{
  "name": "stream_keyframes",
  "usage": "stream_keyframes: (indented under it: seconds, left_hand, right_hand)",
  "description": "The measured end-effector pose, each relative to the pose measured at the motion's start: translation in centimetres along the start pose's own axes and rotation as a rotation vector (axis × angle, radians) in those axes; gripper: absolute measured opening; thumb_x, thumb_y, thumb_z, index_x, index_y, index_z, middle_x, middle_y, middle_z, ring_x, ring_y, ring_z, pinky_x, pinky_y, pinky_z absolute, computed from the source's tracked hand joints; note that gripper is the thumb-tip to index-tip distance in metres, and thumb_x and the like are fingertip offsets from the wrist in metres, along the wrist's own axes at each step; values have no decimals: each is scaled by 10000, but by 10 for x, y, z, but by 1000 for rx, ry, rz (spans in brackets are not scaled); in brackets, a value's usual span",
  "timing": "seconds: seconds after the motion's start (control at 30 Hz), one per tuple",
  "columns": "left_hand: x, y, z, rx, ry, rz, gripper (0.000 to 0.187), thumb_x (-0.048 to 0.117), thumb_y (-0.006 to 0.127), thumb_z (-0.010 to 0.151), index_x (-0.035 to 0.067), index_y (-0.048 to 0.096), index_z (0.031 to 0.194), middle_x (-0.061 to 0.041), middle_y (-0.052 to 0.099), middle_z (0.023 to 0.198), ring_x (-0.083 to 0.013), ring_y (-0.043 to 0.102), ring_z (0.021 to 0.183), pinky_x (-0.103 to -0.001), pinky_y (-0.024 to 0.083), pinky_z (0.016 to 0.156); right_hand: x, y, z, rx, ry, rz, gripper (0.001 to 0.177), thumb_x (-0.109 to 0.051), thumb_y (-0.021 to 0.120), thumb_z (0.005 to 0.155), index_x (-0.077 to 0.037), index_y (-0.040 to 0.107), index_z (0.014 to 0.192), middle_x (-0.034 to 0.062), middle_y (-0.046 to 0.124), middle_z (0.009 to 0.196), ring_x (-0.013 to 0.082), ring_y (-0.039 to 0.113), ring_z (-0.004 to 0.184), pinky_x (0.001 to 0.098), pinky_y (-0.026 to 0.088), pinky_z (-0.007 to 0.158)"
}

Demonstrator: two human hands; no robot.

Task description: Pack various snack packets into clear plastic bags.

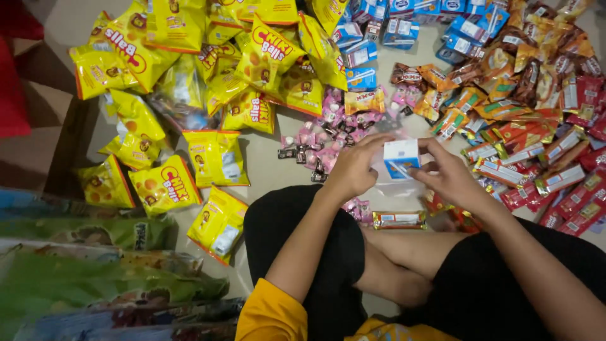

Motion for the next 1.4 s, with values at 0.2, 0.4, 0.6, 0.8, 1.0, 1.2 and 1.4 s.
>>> stream_keyframes:
  seconds: [0.2, 0.4, 0.6, 0.8, 1.0, 1.2, 1.4]
  left_hand:
    - [-5, 18, 1, -16, -15, -10, 760, -19, 568, 731, 172, 544, 1466, -31, 538, 1510, -293, 526, 1412, -493, 479, 1127]
    - [-2, 23, 6, -181, -106, 98, 839, -23, 615, 736, 108, 416, 1541, -102, 401, 1597, -346, 493, 1423, -573, 483, 1103]
    - [0, 24, 17, -241, -150, 101, 870, 39, 611, 754, 141, 359, 1581, -60, 350, 1633, -330, 476, 1437, -595, 486, 1082]
    - [13, 16, 20, -310, -171, 84, 872, 55, 609, 769, 128, 334, 1593, -79, 351, 1633, -349, 479, 1432, -595, 467, 1094]
    - [20, 3, 19, -298, -132, 41, 875, 60, 611, 748, 110, 352, 1581, -105, 372, 1619, -365, 499, 1407, -593, 474, 1084]
    - [10, 11, 15, -298, -156, 70, 873, 68, 606, 753, 145, 357, 1586, -57, 365, 1626, -349, 505, 1406, -606, 472, 1080]
    - [11, 13, 12, -301, -113, 56, 880, 78, 602, 764, 174, 339, 1598, -71, 358, 1633, -380, 487, 1415, -635, 452, 1090]
  right_hand:
    - [68, 27, 17, -125, 169, -924, 575, -395, 713, 891, -331, 524, 1430, 43, 635, 1325, 468, 704, 1072, 651, 574, 886]
    - [90, 29, 31, -150, -2, -1197, 538, -353, 683, 914, -246, 525, 1417, 64, 715, 1200, 323, 751, 1064, 530, 531, 992]
    - [37, -26, 42, 52, 73, -544, 338, -325, 752, 890, -182, 758, 1197, 132, 792, 1063, 487, 716, 892, 591, 528, 831]
    - [143, -72, 102, 381, 83, -701, 310, -275, 626, 1027, -312, 683, 1329, 108, 674, 884, 395, 705, 892, 547, 557, 836]
    - [160, -55, 111, 316, 457, -693, 344, -533, 640, 998, -321, 601, 1265, 308, 512, 1270, 550, 644, 1134, 569, 524, 930]
    - [131, -77, 84, 415, 279, -466, 387, -374, 737, 920, -201, 483, 1157, 308, 662, 1168, 544, 632, 1138, 607, 483, 980]
    - [46, -87, 22, 416, -106, 292, 317, 7, 526, 1003, -195, 377, 1197, -40, 459, 961, 58, 493, 776, 152, 421, 628]
Point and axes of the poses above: each hand's wrist, its own z-axis towards the middle knuckle, its own y-axis out of the palm, x = y × z, the point moved 1 cm from there along z, towards the middle knuckle
